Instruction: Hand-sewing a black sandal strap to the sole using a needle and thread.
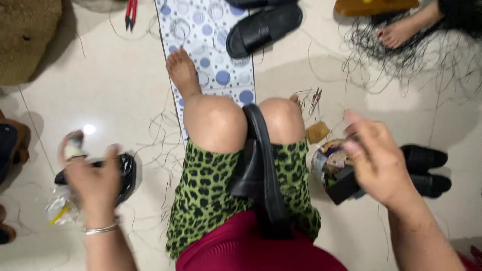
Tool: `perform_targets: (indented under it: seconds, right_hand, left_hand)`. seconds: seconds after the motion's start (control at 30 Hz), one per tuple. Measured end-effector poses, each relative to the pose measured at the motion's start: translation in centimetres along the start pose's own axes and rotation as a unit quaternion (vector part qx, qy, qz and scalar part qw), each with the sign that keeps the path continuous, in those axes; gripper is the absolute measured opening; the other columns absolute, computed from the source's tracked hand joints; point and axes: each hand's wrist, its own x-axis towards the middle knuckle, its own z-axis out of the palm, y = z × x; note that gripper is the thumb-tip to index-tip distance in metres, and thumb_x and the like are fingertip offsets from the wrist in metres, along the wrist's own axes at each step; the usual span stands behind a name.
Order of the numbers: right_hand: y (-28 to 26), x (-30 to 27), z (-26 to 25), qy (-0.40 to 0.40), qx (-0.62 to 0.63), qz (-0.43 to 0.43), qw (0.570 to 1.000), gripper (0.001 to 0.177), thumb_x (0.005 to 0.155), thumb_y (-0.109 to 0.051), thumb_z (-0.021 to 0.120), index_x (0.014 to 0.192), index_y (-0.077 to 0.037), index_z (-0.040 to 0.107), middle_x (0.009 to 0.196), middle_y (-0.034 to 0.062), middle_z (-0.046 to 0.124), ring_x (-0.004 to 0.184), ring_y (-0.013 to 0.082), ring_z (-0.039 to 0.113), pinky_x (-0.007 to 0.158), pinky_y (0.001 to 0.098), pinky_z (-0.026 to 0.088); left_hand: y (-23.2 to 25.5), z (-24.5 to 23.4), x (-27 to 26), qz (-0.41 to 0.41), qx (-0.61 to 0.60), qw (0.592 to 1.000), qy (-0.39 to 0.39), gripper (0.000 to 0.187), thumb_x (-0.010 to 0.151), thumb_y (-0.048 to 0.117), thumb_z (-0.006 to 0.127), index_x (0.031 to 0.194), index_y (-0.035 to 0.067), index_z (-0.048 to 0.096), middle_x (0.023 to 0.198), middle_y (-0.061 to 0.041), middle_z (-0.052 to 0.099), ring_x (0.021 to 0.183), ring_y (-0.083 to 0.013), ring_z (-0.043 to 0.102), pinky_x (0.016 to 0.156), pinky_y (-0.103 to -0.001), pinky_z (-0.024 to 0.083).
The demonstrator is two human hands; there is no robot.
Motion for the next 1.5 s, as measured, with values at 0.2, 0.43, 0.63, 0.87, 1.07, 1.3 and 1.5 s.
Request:
perform_targets:
  seconds: [0.2, 0.43, 0.63, 0.87, 1.07, 1.3, 1.5]
  right_hand:
    - [-6.4, 0.7, 1.5, -0.178, -0.072, -0.180, 0.965, 0.044, 0.085, -0.020, 0.070, 0.129, -0.027, 0.071, 0.085, -0.0013, 0.062, 0.053, 0.0158, 0.058, 0.045, 0.0315, 0.049]
    - [-7.8, 2.1, 0.8, -0.220, -0.135, -0.203, 0.945, 0.058, 0.077, -0.015, 0.068, 0.134, -0.027, 0.069, 0.085, 0.0043, 0.061, 0.049, 0.0217, 0.063, 0.043, 0.0367, 0.053]
    - [-11.4, 2.9, 1.5, -0.161, -0.309, -0.259, 0.901, 0.050, 0.081, -0.024, 0.064, 0.129, -0.011, 0.062, 0.079, 0.0087, 0.057, 0.047, 0.0196, 0.059, 0.039, 0.0304, 0.046]
    - [-7.7, 2.8, 3.9, -0.217, -0.079, -0.150, 0.961, 0.014, 0.096, -0.024, 0.063, 0.102, -0.012, 0.058, 0.080, 0.0056, 0.070, 0.053, 0.0240, 0.068, 0.046, 0.0395, 0.056]
    - [-8.2, 2.2, 3.0, -0.112, -0.091, -0.229, 0.963, 0.015, 0.090, -0.020, 0.072, 0.099, -0.010, 0.065, 0.079, 0.0047, 0.069, 0.055, 0.0226, 0.066, 0.045, 0.0359, 0.052]
    - [-8.6, 5.3, 2.3, -0.284, -0.190, -0.222, 0.913, 0.014, 0.092, -0.028, 0.067, 0.099, -0.016, 0.065, 0.077, 0.0052, 0.070, 0.045, 0.0259, 0.068, 0.040, 0.0394, 0.057]
    - [-10.1, 8.6, 2.1, -0.397, -0.223, -0.230, 0.860, 0.009, 0.084, -0.028, 0.070, 0.089, -0.020, 0.071, 0.069, 0.0038, 0.075, 0.061, 0.0296, 0.071, 0.058, 0.0423, 0.055]
  left_hand:
    - [16.9, -0.6, -2.5, 0.262, -0.249, 0.917, -0.170, 0.104, 0.067, 0.074, 0.073, 0.141, 0.006, 0.048, 0.148, -0.022, 0.051, 0.146, -0.0442, 0.039, 0.117, -0.075, 0.011]
    - [18.4, 1.6, -3.7, 0.354, -0.216, 0.892, -0.181, 0.107, 0.079, 0.069, 0.075, 0.153, 0.002, 0.036, 0.161, -0.023, 0.039, 0.154, -0.0385, 0.028, 0.125, -0.063, 0.008]
    - [19.6, 2.3, -4.0, 0.354, -0.218, 0.897, -0.153, 0.098, 0.081, 0.064, 0.073, 0.147, -0.003, 0.046, 0.157, -0.024, 0.044, 0.150, -0.0361, 0.036, 0.121, -0.068, 0.009]
    - [17.9, 1.1, -5.9, 0.335, -0.196, 0.921, -0.042, 0.062, 0.088, 0.047, 0.070, 0.131, 0.003, 0.063, 0.127, -0.014, 0.059, 0.120, -0.0324, 0.053, 0.113, -0.058, 0.022]
    - [14.6, -2.8, -7.7, 0.163, -0.393, 0.889, -0.171, 0.009, 0.083, 0.013, 0.076, 0.084, 0.010, 0.068, 0.092, -0.005, 0.069, 0.090, -0.0212, 0.064, 0.094, -0.042, 0.050]
    - [17.5, 0.3, -12.1, -0.204, -0.696, 0.545, -0.420, 0.011, 0.091, -0.006, 0.068, 0.102, -0.005, 0.069, 0.091, -0.013, 0.070, 0.071, -0.0165, 0.062, 0.066, -0.029, 0.058]
    - [21.2, 4.4, -12.9, -0.401, -0.709, 0.528, -0.240, 0.019, 0.088, -0.020, 0.052, 0.099, -0.007, 0.059, 0.077, -0.015, 0.062, 0.058, -0.0156, 0.051, 0.054, -0.025, 0.044]
